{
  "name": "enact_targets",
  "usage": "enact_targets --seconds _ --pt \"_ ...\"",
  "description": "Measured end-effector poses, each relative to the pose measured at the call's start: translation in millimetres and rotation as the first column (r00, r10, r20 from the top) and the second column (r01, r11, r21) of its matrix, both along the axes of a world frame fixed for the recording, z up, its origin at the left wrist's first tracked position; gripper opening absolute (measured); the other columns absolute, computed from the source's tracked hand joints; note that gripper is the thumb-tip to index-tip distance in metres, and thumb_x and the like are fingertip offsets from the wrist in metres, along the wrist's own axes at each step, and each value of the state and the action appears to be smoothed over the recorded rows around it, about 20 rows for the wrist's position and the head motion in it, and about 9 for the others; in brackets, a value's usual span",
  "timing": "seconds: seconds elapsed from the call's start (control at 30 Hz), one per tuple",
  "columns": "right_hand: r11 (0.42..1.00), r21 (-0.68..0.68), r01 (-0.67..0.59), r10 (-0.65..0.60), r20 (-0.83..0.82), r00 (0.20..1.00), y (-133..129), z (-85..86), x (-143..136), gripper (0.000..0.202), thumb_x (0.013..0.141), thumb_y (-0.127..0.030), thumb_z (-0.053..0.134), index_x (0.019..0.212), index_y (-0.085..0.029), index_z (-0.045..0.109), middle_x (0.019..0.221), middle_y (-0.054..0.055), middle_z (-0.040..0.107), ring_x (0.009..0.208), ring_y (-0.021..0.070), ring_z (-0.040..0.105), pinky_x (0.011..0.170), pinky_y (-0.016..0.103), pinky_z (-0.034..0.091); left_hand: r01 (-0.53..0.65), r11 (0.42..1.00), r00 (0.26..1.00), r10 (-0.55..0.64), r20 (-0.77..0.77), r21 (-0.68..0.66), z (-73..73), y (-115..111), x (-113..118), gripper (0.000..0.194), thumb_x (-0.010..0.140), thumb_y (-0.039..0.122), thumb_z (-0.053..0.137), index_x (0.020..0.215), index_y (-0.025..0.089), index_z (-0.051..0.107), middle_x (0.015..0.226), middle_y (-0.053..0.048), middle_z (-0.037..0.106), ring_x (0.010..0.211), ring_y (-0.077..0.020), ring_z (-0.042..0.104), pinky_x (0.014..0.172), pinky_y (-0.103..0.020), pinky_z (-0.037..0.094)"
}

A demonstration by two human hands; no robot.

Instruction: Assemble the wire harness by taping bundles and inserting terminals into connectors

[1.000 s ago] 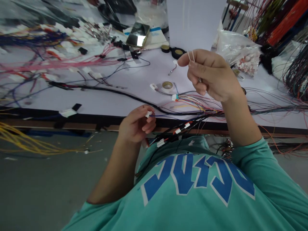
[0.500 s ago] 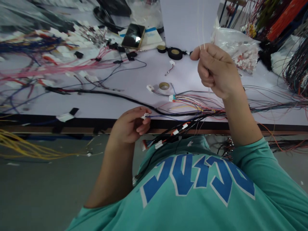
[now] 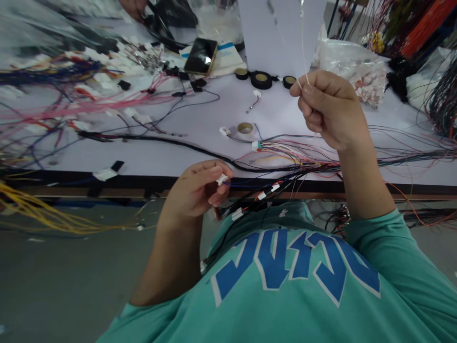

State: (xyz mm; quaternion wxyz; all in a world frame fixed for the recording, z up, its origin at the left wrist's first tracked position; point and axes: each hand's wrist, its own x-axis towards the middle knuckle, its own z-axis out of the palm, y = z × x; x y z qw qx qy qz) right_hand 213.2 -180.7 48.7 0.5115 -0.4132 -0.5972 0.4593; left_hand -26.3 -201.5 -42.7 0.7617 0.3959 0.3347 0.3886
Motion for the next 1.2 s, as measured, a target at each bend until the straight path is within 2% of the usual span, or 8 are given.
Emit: enact_targets --seconds 0.13,0.3,0.4,0.57,0.63,0.7,1.03,1.2 --pt "0.999 -0.025 0.039 -0.039 0.014 0.999 -2 -2.8 4 0.018 0.088 -0.016 0.049 0.072 -0.015 0.057 0.045 -0.008 0.039 0.037 0.0035 0.016 0.036 0.021 0.007 -0.041 0.996 0.998 0.044 0.034 -0.085 3.3 0 1 0.007 0.068 0.017 0.066 0.062 0.014 0.070 0.040 0.001 0.051 0.024 -0.0054 0.036 0.025 -0.015 0.033" --pt "0.980 0.056 0.193 -0.201 0.215 0.956 0 -21.7 23 0.018 0.084 -0.017 0.054 0.066 -0.016 0.055 0.048 -0.008 0.035 0.041 0.0033 0.027 0.039 0.016 0.020 -0.230 0.925 0.967 0.253 0.038 -0.303 19.0 2 13 0.058 0.092 0.011 0.016 0.057 0.012 0.063 0.039 0.000 0.045 0.023 -0.0040 0.028 0.024 -0.014 0.023" --pt "0.971 0.110 0.215 -0.238 0.298 0.924 -1 -34.3 39 0.022 0.085 -0.027 0.056 0.066 -0.017 0.054 0.052 -0.007 0.036 0.048 0.0041 0.037 0.047 0.016 0.030 -0.257 0.894 0.955 0.293 0.044 -0.367 24.2 5 20 0.066 0.095 0.014 0.006 0.055 0.011 0.058 0.038 0.001 0.041 0.023 -0.0028 0.025 0.024 -0.014 0.019" --pt "0.978 0.192 0.077 -0.146 0.381 0.913 -16 -38.1 40 0.021 0.084 -0.036 0.057 0.076 -0.017 0.060 0.057 -0.006 0.042 0.055 0.0065 0.044 0.054 0.020 0.036 -0.151 0.973 0.979 0.171 0.106 -0.177 15.4 7 24 0.042 0.094 0.023 0.036 0.064 0.014 0.063 0.041 0.002 0.052 0.024 -0.0030 0.032 0.026 -0.013 0.026" --pt "0.982 0.188 -0.019 -0.066 0.436 0.898 -25 -35.3 30 0.021 0.086 -0.034 0.054 0.077 -0.017 0.062 0.058 -0.005 0.047 0.055 0.0067 0.044 0.055 0.021 0.036 -0.074 0.997 0.992 0.076 0.104 -0.027 10.9 5 28 0.018 0.082 0.027 0.062 0.070 0.015 0.065 0.046 0.002 0.059 0.027 -0.0048 0.039 0.028 -0.015 0.033" --pt "0.979 0.176 -0.102 0.002 0.495 0.869 -34 -34.0 20 0.020 0.087 -0.030 0.051 0.079 -0.016 0.063 0.059 -0.004 0.051 0.054 0.0068 0.045 0.055 0.021 0.036 -0.020 0.998 0.996 0.015 0.085 0.059 8.5 2 35 0.023 0.070 0.032 0.077 0.076 0.014 0.064 0.051 0.002 0.063 0.029 -0.0070 0.045 0.029 -0.017 0.039" --pt "0.925 0.359 -0.123 -0.079 0.500 0.863 -49 -47.5 -4 0.014 0.084 -0.026 0.059 0.079 -0.018 0.070 0.061 -0.002 0.057 0.054 0.0076 0.045 0.053 0.021 0.036 0.037 0.998 0.993 -0.041 0.109 0.042 3.2 -8 52 0.044 0.060 0.045 0.082 0.079 0.014 0.056 0.054 0.004 0.064 0.030 -0.0073 0.049 0.031 -0.017 0.041" --pt "0.951 0.308 0.025 -0.168 0.448 0.878 -47 -46.5 -1 0.011 0.081 -0.023 0.060 0.075 -0.019 0.069 0.062 -0.003 0.057 0.055 0.0081 0.046 0.053 0.022 0.036 -0.023 0.998 0.998 0.020 0.061 0.050 4.0 -7 49 0.040 0.060 0.043 0.080 0.076 0.015 0.056 0.051 0.004 0.061 0.029 -0.0078 0.047 0.030 -0.018 0.039"
